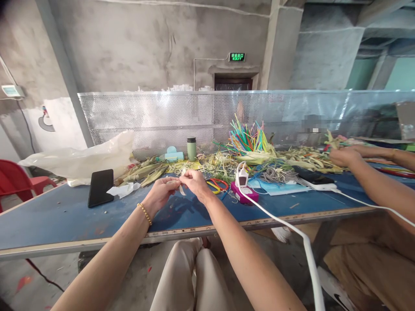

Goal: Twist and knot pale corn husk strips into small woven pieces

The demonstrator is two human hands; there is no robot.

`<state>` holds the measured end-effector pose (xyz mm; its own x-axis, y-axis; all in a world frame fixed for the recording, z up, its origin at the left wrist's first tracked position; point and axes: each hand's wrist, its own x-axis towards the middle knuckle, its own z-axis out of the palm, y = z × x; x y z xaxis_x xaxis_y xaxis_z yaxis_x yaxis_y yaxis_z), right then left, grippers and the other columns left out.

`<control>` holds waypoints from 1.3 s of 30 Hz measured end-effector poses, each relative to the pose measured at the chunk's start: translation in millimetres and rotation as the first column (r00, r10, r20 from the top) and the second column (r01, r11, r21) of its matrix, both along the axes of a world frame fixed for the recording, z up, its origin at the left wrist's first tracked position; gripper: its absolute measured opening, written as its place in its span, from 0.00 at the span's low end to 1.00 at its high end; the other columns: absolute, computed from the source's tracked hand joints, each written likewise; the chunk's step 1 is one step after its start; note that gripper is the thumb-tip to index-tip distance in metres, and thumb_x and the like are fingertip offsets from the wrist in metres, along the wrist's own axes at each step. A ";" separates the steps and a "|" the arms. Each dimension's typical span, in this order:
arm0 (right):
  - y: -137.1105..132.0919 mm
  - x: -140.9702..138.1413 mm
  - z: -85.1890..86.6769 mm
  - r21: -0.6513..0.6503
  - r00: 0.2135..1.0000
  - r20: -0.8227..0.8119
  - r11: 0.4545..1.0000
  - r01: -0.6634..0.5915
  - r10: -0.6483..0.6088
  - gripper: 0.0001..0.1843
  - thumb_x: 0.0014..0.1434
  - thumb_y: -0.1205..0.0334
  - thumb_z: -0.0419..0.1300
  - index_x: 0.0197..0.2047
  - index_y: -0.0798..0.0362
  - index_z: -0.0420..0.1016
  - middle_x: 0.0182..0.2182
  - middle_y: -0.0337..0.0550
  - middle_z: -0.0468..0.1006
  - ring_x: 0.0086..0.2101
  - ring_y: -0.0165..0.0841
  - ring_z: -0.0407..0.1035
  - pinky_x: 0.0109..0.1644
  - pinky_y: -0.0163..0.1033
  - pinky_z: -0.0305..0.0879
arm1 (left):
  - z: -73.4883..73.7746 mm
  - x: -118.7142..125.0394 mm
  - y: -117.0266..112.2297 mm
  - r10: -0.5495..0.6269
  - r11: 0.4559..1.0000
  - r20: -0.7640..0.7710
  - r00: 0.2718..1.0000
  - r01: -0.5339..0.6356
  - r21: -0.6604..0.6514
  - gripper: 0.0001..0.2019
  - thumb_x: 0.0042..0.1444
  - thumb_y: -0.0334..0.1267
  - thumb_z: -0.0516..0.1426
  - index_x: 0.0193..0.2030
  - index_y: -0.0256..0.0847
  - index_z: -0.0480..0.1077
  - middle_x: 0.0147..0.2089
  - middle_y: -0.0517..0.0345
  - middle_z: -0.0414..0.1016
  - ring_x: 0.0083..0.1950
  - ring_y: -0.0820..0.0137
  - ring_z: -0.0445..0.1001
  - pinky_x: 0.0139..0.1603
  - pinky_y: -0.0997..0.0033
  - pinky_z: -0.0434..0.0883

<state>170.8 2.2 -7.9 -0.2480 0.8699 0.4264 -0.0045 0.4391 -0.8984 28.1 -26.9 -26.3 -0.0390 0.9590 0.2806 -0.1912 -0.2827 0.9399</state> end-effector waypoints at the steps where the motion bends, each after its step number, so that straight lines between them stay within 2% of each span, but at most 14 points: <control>1: -0.1 0.3 0.5 0.001 1.000 -0.010 1.000 0.015 -0.015 0.11 0.44 0.57 0.65 0.22 0.53 0.69 0.18 0.35 0.70 0.21 0.27 0.63 0.27 0.34 0.59 | 0.2 -0.1 0.2 0.014 1.000 0.009 1.000 -0.014 -0.006 0.13 0.34 0.38 0.68 0.27 0.34 0.76 0.24 0.56 0.72 0.25 0.76 0.64 0.26 0.74 0.57; 5: -0.1 0.5 2.5 -0.010 0.992 -0.083 0.995 0.099 -0.099 0.10 0.45 0.57 0.64 0.22 0.53 0.69 0.19 0.37 0.72 0.21 0.28 0.64 0.26 0.35 0.59 | 1.3 -0.3 -0.3 0.190 0.981 0.048 0.981 -0.188 -0.043 0.17 0.37 0.45 0.69 0.31 0.36 0.75 0.29 0.55 0.75 0.27 0.73 0.70 0.27 0.72 0.60; 6: -0.1 0.2 2.6 -0.012 0.990 -0.096 0.995 0.103 -0.103 0.10 0.45 0.57 0.64 0.23 0.53 0.70 0.19 0.37 0.72 0.21 0.28 0.64 0.26 0.35 0.58 | 1.5 0.1 -0.6 0.200 0.979 0.037 0.979 -0.199 -0.032 0.18 0.39 0.48 0.68 0.31 0.36 0.75 0.29 0.55 0.74 0.27 0.72 0.70 0.27 0.72 0.60; 9: -0.1 -1.5 1.1 -0.001 0.991 -0.102 0.996 0.091 -0.091 0.11 0.46 0.57 0.64 0.22 0.53 0.69 0.17 0.35 0.70 0.20 0.28 0.62 0.25 0.34 0.56 | 1.7 2.1 -2.0 0.117 0.993 -0.034 0.993 -0.116 0.040 0.19 0.44 0.53 0.66 0.29 0.36 0.75 0.27 0.55 0.74 0.26 0.73 0.69 0.27 0.71 0.61; 14: -0.5 -3.8 -3.6 0.037 0.997 -0.059 0.998 0.046 -0.043 0.11 0.47 0.56 0.63 0.24 0.53 0.68 0.20 0.36 0.71 0.22 0.28 0.64 0.27 0.35 0.60 | 1.8 4.7 -2.6 0.117 0.986 -0.085 0.989 -0.106 0.125 0.16 0.41 0.47 0.68 0.28 0.35 0.75 0.25 0.56 0.74 0.26 0.73 0.69 0.29 0.72 0.62; 20: 1.7 -3.2 -6.4 0.060 1.000 -0.013 0.998 0.020 -0.019 0.11 0.49 0.56 0.62 0.24 0.52 0.67 0.20 0.36 0.72 0.22 0.29 0.65 0.27 0.35 0.62 | 1.2 4.5 -2.0 0.056 0.991 -0.075 0.996 -0.047 0.127 0.14 0.43 0.46 0.67 0.27 0.35 0.74 0.22 0.58 0.72 0.24 0.74 0.66 0.28 0.72 0.60; 23: 3.1 -3.1 -7.4 0.098 0.999 0.008 0.994 0.044 -0.044 0.11 0.51 0.57 0.61 0.23 0.52 0.66 0.18 0.35 0.69 0.21 0.28 0.63 0.26 0.35 0.59 | 0.4 4.9 -1.9 0.056 0.993 -0.090 0.994 -0.046 0.110 0.14 0.43 0.45 0.67 0.26 0.36 0.74 0.21 0.58 0.71 0.23 0.74 0.66 0.27 0.72 0.60; 30: 3.4 -6.2 -8.4 0.128 0.985 0.034 0.978 0.163 -0.169 0.08 0.50 0.59 0.59 0.24 0.51 0.66 0.19 0.35 0.70 0.21 0.29 0.63 0.25 0.35 0.57 | -0.2 6.6 0.0 0.088 0.983 -0.060 0.994 -0.077 0.168 0.12 0.43 0.43 0.66 0.24 0.37 0.72 0.21 0.60 0.70 0.24 0.74 0.66 0.29 0.72 0.61; 39: 6.4 -7.7 -11.2 0.127 0.979 0.012 0.971 0.202 -0.205 0.09 0.50 0.58 0.59 0.23 0.51 0.65 0.19 0.35 0.71 0.22 0.29 0.64 0.27 0.35 0.59 | -1.4 8.5 0.5 0.122 0.979 -0.073 0.990 -0.108 0.175 0.11 0.43 0.42 0.65 0.22 0.38 0.71 0.21 0.61 0.69 0.24 0.74 0.66 0.30 0.71 0.62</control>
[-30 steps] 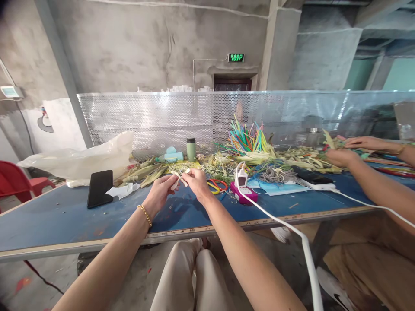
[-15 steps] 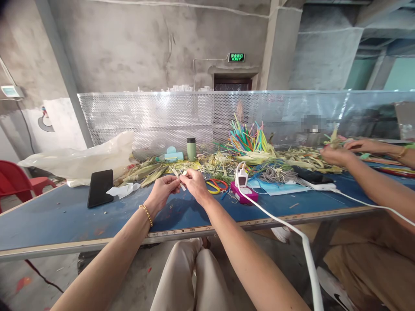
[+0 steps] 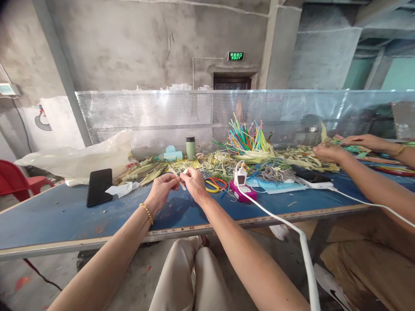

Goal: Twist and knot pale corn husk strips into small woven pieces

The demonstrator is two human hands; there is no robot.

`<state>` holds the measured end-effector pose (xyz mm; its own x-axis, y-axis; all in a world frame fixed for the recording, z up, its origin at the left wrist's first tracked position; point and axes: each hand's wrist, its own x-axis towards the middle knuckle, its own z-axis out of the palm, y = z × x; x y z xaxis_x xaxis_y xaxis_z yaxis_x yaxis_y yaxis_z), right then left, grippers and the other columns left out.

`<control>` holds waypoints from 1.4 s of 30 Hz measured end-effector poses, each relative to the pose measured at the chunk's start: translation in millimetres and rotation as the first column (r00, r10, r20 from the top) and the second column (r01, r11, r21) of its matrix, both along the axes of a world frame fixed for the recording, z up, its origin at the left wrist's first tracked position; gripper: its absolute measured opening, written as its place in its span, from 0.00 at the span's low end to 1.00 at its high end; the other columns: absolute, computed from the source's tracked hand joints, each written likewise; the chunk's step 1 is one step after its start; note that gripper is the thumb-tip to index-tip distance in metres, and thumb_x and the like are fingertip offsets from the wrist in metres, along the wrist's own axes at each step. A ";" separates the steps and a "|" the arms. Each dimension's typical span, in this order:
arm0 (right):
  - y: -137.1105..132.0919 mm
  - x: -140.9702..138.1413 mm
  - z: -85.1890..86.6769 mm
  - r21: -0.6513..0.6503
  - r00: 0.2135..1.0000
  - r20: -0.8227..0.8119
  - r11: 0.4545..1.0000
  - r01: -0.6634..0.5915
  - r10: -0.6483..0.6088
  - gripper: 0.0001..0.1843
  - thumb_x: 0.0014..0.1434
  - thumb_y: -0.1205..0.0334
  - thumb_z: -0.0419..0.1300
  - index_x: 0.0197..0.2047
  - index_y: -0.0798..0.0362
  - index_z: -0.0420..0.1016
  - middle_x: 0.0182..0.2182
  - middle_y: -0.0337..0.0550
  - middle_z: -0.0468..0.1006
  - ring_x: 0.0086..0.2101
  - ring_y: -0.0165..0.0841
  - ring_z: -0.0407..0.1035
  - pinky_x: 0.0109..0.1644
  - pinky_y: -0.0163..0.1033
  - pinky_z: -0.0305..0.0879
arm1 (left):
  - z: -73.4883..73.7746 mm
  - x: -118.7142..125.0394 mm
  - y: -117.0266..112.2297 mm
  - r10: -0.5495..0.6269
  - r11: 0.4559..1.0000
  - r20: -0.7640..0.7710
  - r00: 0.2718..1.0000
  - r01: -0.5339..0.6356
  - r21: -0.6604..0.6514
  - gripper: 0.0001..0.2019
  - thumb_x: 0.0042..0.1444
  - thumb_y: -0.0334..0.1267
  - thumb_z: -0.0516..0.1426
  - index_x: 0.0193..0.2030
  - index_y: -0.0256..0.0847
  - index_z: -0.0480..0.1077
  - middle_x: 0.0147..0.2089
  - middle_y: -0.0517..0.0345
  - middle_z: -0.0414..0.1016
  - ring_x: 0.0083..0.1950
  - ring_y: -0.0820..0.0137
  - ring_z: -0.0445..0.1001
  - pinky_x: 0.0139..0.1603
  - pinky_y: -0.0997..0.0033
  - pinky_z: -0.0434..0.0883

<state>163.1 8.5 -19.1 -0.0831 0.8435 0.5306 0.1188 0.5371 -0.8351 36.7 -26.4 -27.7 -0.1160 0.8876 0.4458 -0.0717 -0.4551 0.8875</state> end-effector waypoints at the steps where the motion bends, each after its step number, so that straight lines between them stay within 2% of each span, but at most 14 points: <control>1: -0.4 -0.1 0.4 -0.008 1.000 -0.006 1.000 -0.001 0.001 0.09 0.49 0.58 0.59 0.22 0.51 0.65 0.19 0.35 0.71 0.22 0.29 0.64 0.27 0.35 0.59 | -0.3 0.0 0.1 0.005 1.000 -0.001 1.000 -0.005 -0.005 0.11 0.43 0.42 0.65 0.22 0.38 0.71 0.20 0.61 0.69 0.24 0.74 0.65 0.30 0.72 0.62; 3: -1.5 0.5 2.3 -0.046 0.999 -0.025 0.998 -0.035 0.034 0.09 0.48 0.59 0.60 0.21 0.52 0.65 0.18 0.35 0.70 0.21 0.29 0.63 0.26 0.35 0.58 | -0.4 -0.8 -0.5 -0.015 0.999 0.005 1.000 0.015 -0.029 0.12 0.43 0.42 0.66 0.22 0.37 0.71 0.20 0.61 0.69 0.23 0.75 0.65 0.29 0.72 0.62; 5: -2.4 2.3 5.1 -0.111 0.994 -0.072 0.990 -0.087 0.079 0.10 0.46 0.60 0.61 0.20 0.52 0.65 0.16 0.34 0.68 0.20 0.27 0.61 0.25 0.35 0.57 | 0.7 -2.6 -1.9 -0.089 0.992 0.042 0.995 0.092 -0.087 0.14 0.43 0.45 0.66 0.24 0.36 0.72 0.21 0.59 0.70 0.23 0.74 0.67 0.29 0.72 0.61; 8: -2.6 6.9 9.7 -0.253 0.970 -0.226 0.956 -0.149 0.091 0.10 0.45 0.61 0.62 0.19 0.53 0.66 0.16 0.34 0.67 0.18 0.26 0.59 0.23 0.34 0.56 | 4.2 -6.2 -4.9 -0.162 0.961 0.171 0.972 0.195 -0.195 0.16 0.45 0.49 0.65 0.32 0.36 0.76 0.26 0.56 0.73 0.25 0.72 0.70 0.28 0.71 0.61; 9: -2.5 8.3 11.0 -0.302 0.956 -0.281 0.937 -0.175 0.088 0.09 0.45 0.61 0.62 0.20 0.53 0.66 0.17 0.35 0.68 0.18 0.26 0.60 0.22 0.34 0.56 | 5.3 -7.1 -5.8 -0.133 0.959 0.203 0.970 0.178 -0.221 0.16 0.44 0.47 0.65 0.34 0.36 0.77 0.29 0.55 0.74 0.25 0.73 0.70 0.28 0.71 0.61; 11: -2.4 10.4 13.1 -0.377 0.926 -0.366 0.895 -0.238 0.092 0.08 0.45 0.63 0.62 0.20 0.54 0.67 0.18 0.36 0.69 0.17 0.25 0.59 0.21 0.33 0.56 | 6.8 -7.6 -7.1 -0.072 0.961 0.172 0.983 0.114 -0.251 0.14 0.40 0.40 0.67 0.34 0.36 0.78 0.34 0.53 0.77 0.28 0.74 0.70 0.27 0.73 0.60; 13: -2.6 11.0 14.1 -0.413 0.908 -0.408 0.867 -0.278 0.096 0.08 0.45 0.64 0.62 0.21 0.55 0.67 0.17 0.37 0.69 0.17 0.24 0.58 0.20 0.33 0.55 | 6.8 -6.5 -7.7 -0.108 0.963 0.088 0.990 0.126 -0.236 0.12 0.38 0.36 0.67 0.32 0.35 0.79 0.35 0.51 0.78 0.31 0.72 0.70 0.29 0.73 0.60; 15: -3.2 10.4 14.2 -0.417 0.908 -0.406 0.864 -0.281 0.099 0.08 0.45 0.64 0.62 0.20 0.55 0.67 0.17 0.36 0.69 0.16 0.24 0.57 0.19 0.32 0.53 | 5.6 -4.9 -7.5 -0.144 0.968 0.037 0.989 0.148 -0.204 0.12 0.38 0.37 0.68 0.32 0.35 0.80 0.33 0.51 0.78 0.33 0.71 0.71 0.31 0.72 0.61; 19: -4.2 8.7 12.1 -0.405 0.929 -0.354 0.878 -0.257 0.108 0.09 0.44 0.64 0.63 0.20 0.55 0.67 0.16 0.36 0.68 0.15 0.22 0.55 0.18 0.31 0.50 | 2.7 -4.1 -5.6 -0.163 0.972 0.040 0.986 0.168 -0.167 0.13 0.39 0.41 0.70 0.30 0.35 0.79 0.29 0.53 0.76 0.31 0.71 0.70 0.32 0.71 0.61; 24: -3.6 7.7 8.9 -0.382 0.934 -0.324 0.883 -0.273 0.149 0.12 0.42 0.62 0.67 0.20 0.54 0.65 0.14 0.32 0.64 0.15 0.21 0.52 0.17 0.31 0.45 | 2.9 -6.2 -4.5 -0.238 0.935 0.159 0.958 0.270 -0.228 0.14 0.38 0.41 0.71 0.29 0.33 0.77 0.30 0.51 0.76 0.30 0.71 0.71 0.30 0.72 0.61; 28: -2.3 7.1 7.2 -0.362 0.938 -0.300 0.890 -0.278 0.171 0.14 0.41 0.60 0.67 0.20 0.53 0.64 0.13 0.30 0.62 0.14 0.21 0.50 0.17 0.31 0.42 | 3.7 -6.3 -4.0 -0.287 0.921 0.227 0.931 0.333 -0.202 0.14 0.36 0.40 0.72 0.26 0.34 0.75 0.26 0.55 0.73 0.28 0.72 0.70 0.30 0.71 0.63; 36: -1.7 7.0 6.8 -0.339 0.935 -0.302 0.896 -0.287 0.185 0.14 0.40 0.62 0.65 0.16 0.53 0.62 0.13 0.32 0.62 0.15 0.21 0.51 0.18 0.32 0.43 | 1.3 -3.8 -2.8 -0.282 0.940 0.134 0.950 0.302 -0.161 0.12 0.37 0.38 0.70 0.21 0.35 0.73 0.23 0.56 0.71 0.26 0.73 0.68 0.29 0.71 0.60; 42: -2.1 9.3 8.8 -0.382 0.913 -0.361 0.863 -0.332 0.191 0.13 0.43 0.63 0.64 0.18 0.53 0.62 0.13 0.32 0.61 0.15 0.21 0.51 0.18 0.32 0.44 | 5.7 -5.7 -7.2 -0.316 0.903 0.222 0.922 0.364 -0.230 0.10 0.41 0.36 0.68 0.28 0.32 0.77 0.30 0.49 0.77 0.31 0.70 0.73 0.31 0.71 0.65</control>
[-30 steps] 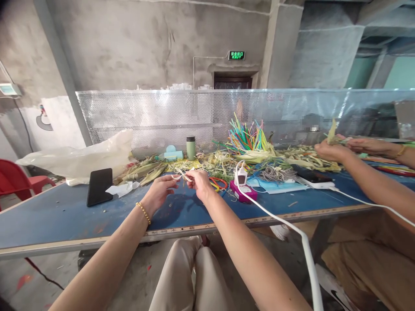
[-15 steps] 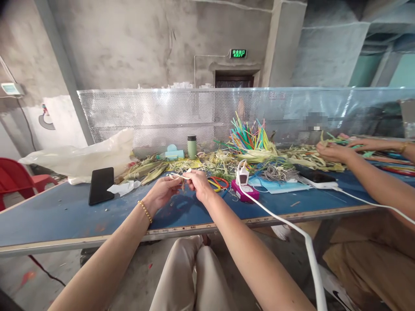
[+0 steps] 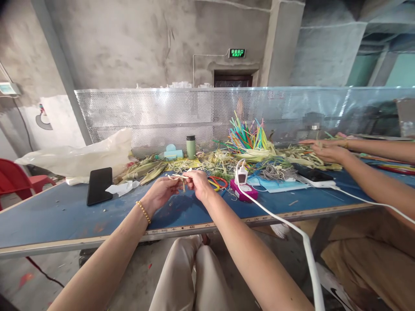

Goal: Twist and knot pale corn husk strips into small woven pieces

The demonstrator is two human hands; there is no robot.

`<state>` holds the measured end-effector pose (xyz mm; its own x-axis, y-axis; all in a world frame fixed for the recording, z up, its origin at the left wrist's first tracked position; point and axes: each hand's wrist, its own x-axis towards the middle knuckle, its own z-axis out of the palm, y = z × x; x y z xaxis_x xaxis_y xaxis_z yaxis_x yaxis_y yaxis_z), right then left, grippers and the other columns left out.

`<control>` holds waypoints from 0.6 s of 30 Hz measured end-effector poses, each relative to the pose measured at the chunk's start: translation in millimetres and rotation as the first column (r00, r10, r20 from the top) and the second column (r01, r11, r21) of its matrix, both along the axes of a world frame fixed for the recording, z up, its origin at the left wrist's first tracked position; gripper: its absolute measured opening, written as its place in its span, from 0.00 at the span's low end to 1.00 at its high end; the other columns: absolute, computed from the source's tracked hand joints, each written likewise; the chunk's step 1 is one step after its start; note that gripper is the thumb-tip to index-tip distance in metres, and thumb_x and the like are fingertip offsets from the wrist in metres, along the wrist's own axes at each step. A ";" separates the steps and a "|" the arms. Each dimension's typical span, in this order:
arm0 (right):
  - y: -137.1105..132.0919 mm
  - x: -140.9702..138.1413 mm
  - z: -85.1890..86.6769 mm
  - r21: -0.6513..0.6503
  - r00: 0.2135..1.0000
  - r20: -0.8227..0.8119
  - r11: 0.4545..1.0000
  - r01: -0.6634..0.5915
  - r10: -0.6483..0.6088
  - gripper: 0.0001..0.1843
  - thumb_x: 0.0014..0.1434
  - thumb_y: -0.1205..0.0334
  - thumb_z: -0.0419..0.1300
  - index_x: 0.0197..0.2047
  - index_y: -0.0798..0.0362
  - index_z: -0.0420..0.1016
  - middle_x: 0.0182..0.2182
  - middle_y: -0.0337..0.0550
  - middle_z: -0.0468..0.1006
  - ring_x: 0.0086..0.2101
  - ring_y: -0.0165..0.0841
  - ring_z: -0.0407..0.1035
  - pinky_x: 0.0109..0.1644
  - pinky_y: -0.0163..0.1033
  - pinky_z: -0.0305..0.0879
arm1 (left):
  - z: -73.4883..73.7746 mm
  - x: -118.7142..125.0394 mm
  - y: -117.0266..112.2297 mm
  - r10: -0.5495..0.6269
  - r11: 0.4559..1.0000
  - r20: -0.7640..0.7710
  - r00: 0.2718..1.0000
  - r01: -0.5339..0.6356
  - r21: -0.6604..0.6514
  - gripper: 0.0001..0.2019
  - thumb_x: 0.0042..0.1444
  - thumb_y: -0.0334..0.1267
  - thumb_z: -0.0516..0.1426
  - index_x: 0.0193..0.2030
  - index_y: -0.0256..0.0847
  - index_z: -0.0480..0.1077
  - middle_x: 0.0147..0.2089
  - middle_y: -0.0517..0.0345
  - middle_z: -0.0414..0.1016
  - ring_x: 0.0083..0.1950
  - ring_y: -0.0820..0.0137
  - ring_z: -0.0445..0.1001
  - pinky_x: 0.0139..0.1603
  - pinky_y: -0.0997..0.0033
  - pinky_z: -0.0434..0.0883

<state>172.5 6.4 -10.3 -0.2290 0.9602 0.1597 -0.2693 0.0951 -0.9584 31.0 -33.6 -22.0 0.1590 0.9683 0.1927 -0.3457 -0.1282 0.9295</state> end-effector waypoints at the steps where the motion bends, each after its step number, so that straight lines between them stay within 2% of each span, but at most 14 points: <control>1: 0.3 0.4 0.1 -0.013 1.000 -0.010 1.000 -0.004 0.003 0.13 0.43 0.63 0.64 0.18 0.53 0.62 0.13 0.32 0.61 0.15 0.21 0.51 0.18 0.32 0.44 | 0.7 -0.3 -0.6 -0.002 1.000 0.010 1.000 0.002 -0.020 0.09 0.41 0.36 0.68 0.29 0.31 0.78 0.31 0.48 0.77 0.31 0.70 0.74 0.32 0.71 0.66; 6: -0.1 0.8 -0.4 -0.010 0.999 -0.028 1.000 -0.015 0.014 0.14 0.44 0.63 0.65 0.19 0.53 0.62 0.13 0.31 0.60 0.15 0.21 0.51 0.18 0.32 0.45 | 1.5 -0.4 -1.5 -0.005 1.000 0.014 1.000 0.005 -0.016 0.10 0.43 0.37 0.69 0.29 0.31 0.78 0.30 0.49 0.77 0.30 0.71 0.73 0.30 0.73 0.65; 13: -1.0 -1.2 -1.6 0.016 0.999 -0.008 0.999 -0.043 0.043 0.15 0.44 0.62 0.65 0.18 0.53 0.62 0.13 0.31 0.60 0.14 0.21 0.51 0.19 0.32 0.45 | -0.6 1.1 1.0 0.014 1.000 -0.016 1.000 -0.014 0.019 0.11 0.39 0.38 0.69 0.26 0.32 0.77 0.27 0.52 0.75 0.28 0.72 0.70 0.30 0.72 0.62; 18: 1.1 -1.7 -2.8 0.047 1.000 -0.009 0.999 0.006 -0.005 0.13 0.43 0.62 0.65 0.17 0.54 0.64 0.13 0.32 0.61 0.15 0.22 0.52 0.19 0.33 0.46 | -3.1 1.7 3.1 0.134 0.988 -0.146 0.980 -0.121 0.099 0.11 0.40 0.40 0.67 0.23 0.34 0.75 0.23 0.55 0.72 0.26 0.73 0.66 0.28 0.71 0.57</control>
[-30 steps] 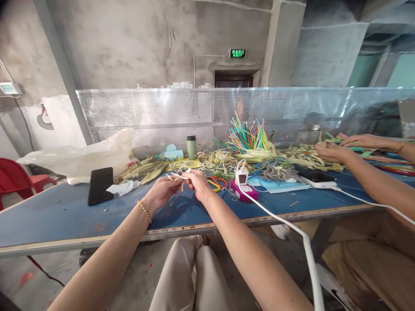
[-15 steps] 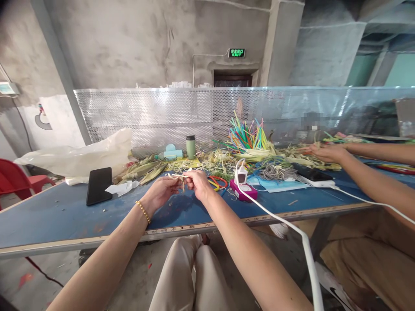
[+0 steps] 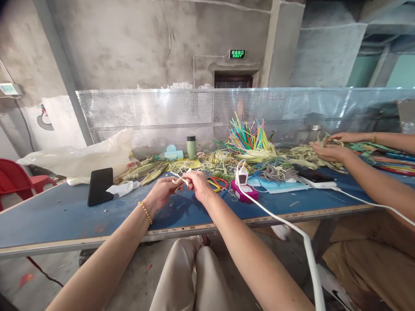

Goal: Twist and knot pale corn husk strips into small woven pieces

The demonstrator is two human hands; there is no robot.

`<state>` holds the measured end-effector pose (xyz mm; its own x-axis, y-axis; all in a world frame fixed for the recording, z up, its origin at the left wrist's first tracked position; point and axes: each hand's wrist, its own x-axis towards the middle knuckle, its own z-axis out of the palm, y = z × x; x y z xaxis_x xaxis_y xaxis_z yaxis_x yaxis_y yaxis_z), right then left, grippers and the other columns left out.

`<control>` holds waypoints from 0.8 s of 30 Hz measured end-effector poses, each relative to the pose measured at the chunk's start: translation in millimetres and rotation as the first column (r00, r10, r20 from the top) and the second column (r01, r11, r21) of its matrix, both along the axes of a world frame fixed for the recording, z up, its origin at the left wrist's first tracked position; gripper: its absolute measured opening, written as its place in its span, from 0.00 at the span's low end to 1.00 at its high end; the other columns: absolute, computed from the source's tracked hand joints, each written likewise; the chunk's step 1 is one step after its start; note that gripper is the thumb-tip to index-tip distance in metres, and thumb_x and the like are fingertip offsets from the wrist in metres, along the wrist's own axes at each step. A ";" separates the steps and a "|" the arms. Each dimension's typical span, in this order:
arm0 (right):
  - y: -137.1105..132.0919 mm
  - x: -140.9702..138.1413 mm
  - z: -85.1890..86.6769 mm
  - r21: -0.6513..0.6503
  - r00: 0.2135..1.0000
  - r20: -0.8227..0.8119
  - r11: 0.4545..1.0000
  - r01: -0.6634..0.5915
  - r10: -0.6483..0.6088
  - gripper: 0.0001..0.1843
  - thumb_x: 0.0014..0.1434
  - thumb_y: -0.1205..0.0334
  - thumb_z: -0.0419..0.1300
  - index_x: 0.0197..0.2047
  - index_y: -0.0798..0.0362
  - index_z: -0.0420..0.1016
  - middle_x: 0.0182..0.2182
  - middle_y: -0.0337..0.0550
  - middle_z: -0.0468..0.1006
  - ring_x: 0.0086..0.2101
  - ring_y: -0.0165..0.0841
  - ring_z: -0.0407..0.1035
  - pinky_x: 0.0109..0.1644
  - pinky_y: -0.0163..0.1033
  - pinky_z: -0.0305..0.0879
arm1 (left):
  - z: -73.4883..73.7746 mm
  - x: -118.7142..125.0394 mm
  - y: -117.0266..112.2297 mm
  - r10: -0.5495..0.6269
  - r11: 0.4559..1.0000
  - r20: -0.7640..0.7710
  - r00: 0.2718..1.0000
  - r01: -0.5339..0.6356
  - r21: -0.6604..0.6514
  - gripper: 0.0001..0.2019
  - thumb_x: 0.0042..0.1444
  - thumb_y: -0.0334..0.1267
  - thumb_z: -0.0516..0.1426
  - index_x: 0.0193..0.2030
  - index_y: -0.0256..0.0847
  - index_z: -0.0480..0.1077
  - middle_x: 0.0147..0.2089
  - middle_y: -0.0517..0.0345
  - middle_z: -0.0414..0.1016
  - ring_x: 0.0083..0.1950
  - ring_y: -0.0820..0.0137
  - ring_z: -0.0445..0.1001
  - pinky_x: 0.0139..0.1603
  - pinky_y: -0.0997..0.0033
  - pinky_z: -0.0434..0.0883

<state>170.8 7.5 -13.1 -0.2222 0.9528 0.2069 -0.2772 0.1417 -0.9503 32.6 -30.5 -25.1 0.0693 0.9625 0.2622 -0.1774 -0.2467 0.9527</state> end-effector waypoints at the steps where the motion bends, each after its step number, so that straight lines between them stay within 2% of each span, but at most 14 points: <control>1: 0.0 -0.1 -0.1 0.016 1.000 0.014 1.000 0.006 -0.007 0.14 0.44 0.61 0.65 0.17 0.54 0.64 0.13 0.33 0.62 0.15 0.22 0.53 0.19 0.33 0.46 | 0.0 0.1 -0.2 0.018 1.000 -0.020 1.000 -0.018 0.022 0.10 0.40 0.41 0.66 0.22 0.35 0.74 0.23 0.55 0.72 0.26 0.74 0.65 0.28 0.72 0.56; 4: -1.8 -0.5 -0.1 0.071 0.997 0.071 0.997 0.025 -0.030 0.12 0.48 0.57 0.63 0.21 0.55 0.70 0.15 0.34 0.66 0.15 0.23 0.55 0.19 0.33 0.47 | 1.8 0.2 -1.6 0.064 0.994 0.001 0.998 -0.064 0.087 0.10 0.41 0.41 0.66 0.23 0.36 0.74 0.24 0.57 0.72 0.27 0.74 0.65 0.29 0.73 0.57; 7: -5.4 -1.0 0.7 0.142 0.985 0.153 0.988 0.061 -0.083 0.10 0.49 0.57 0.63 0.30 0.56 0.77 0.19 0.36 0.71 0.17 0.25 0.59 0.20 0.33 0.49 | 4.7 -0.4 -2.9 0.064 0.993 0.100 0.993 -0.074 0.092 0.11 0.39 0.41 0.67 0.26 0.36 0.75 0.26 0.57 0.73 0.29 0.73 0.68 0.30 0.73 0.59; 11: -9.7 -0.3 3.3 0.251 0.985 0.175 0.967 -0.044 0.000 0.16 0.46 0.61 0.65 0.41 0.55 0.80 0.23 0.36 0.74 0.20 0.25 0.60 0.23 0.33 0.53 | 6.7 -2.0 -2.4 0.039 0.998 0.207 0.978 -0.049 0.043 0.13 0.35 0.38 0.68 0.29 0.36 0.75 0.25 0.59 0.71 0.28 0.74 0.68 0.28 0.73 0.60; 16: -11.1 1.8 5.9 0.298 0.992 0.114 0.951 -0.088 0.056 0.16 0.46 0.58 0.67 0.39 0.54 0.81 0.25 0.38 0.75 0.21 0.25 0.59 0.24 0.34 0.53 | 6.6 -3.1 -2.5 0.027 0.998 0.203 0.979 -0.038 0.050 0.13 0.37 0.41 0.68 0.26 0.36 0.73 0.25 0.60 0.68 0.27 0.74 0.66 0.27 0.73 0.59; 20: -9.3 1.2 4.9 0.338 0.994 0.111 0.939 -0.059 0.022 0.14 0.46 0.55 0.69 0.35 0.54 0.80 0.24 0.38 0.74 0.22 0.27 0.59 0.26 0.34 0.54 | 6.9 -3.0 -3.6 0.031 0.997 0.131 0.991 -0.040 0.064 0.13 0.39 0.43 0.67 0.25 0.37 0.72 0.24 0.59 0.67 0.27 0.74 0.66 0.27 0.74 0.59; 24: -7.5 0.7 3.1 0.366 0.987 0.160 0.929 -0.052 -0.008 0.16 0.47 0.52 0.70 0.35 0.54 0.81 0.25 0.39 0.75 0.22 0.27 0.58 0.25 0.34 0.52 | 6.8 -2.8 -3.8 0.072 0.995 0.061 0.996 -0.077 0.070 0.13 0.40 0.45 0.67 0.25 0.37 0.71 0.24 0.59 0.68 0.27 0.74 0.66 0.27 0.73 0.58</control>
